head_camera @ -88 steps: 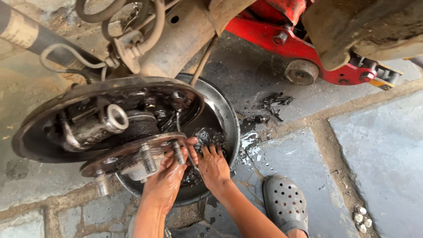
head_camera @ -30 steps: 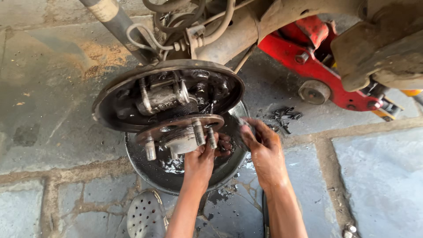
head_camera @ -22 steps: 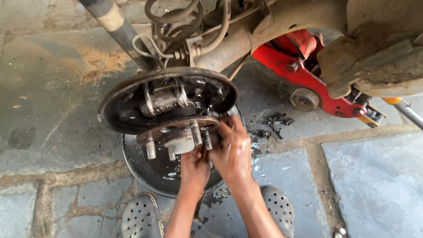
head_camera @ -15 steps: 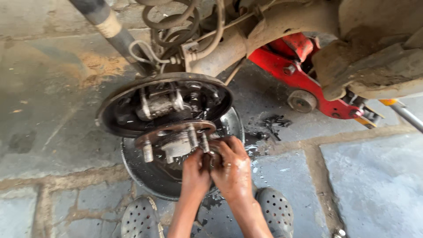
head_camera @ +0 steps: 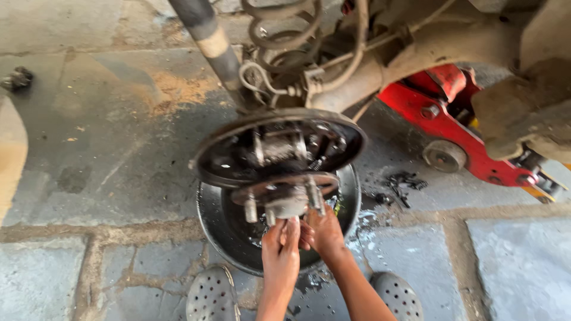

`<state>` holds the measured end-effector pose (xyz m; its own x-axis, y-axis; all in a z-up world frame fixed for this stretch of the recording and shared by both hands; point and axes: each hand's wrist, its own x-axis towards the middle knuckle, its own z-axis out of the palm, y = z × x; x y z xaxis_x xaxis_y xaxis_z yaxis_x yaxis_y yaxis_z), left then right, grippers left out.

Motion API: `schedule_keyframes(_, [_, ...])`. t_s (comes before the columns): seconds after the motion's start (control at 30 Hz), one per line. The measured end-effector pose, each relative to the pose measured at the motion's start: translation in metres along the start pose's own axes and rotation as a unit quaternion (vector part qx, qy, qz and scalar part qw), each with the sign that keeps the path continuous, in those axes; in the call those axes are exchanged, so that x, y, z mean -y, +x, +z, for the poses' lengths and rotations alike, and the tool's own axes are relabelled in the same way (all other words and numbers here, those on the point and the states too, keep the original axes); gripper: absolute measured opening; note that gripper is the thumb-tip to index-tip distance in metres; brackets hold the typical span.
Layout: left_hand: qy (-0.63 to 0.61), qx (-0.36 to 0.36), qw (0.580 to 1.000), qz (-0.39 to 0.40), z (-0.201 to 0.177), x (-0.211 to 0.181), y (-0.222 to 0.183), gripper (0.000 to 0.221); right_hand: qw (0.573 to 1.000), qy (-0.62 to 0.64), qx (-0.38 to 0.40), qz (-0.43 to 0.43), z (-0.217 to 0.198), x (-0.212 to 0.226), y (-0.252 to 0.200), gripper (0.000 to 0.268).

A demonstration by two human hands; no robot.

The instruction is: The person cleans and services a vehicle's drum brake assembly by hand over a drain pan, using a small brush to scrub various parts.

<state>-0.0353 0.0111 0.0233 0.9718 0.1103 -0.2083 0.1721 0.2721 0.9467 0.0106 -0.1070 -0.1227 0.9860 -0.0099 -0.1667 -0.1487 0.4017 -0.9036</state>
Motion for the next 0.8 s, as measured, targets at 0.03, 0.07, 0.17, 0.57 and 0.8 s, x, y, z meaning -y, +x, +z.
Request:
schedule_keyframes(0.03, [-0.005,-0.007,1.0,-0.009,-0.006,0.002,0.001,0.034,0.971,-0.238,0.034,-0.006,0.003,-0.012,0.001,0.011])
schedule_keyframes(0.07, [-0.01,-0.014,1.0,-0.019,-0.012,0.004,0.001,0.038,0.819,-0.57,0.067,-0.014,0.007,-0.021,0.0,0.012])
schedule_keyframes(0.17, [0.006,-0.045,0.998,-0.038,-0.037,0.012,0.007,0.039,0.699,-0.706,0.117,0.013,0.02,-0.035,-0.003,0.016])
schedule_keyframes(0.57, [0.2,-0.065,0.977,-0.019,-0.079,0.04,0.01,0.039,0.991,-0.056,-0.02,0.124,0.093,0.053,-0.075,0.045])
schedule_keyframes(0.8, [0.018,-0.241,0.969,-0.045,-0.073,-0.04,-0.019,0.03,0.952,-0.232,-0.151,0.127,0.091,0.086,-0.087,0.029])
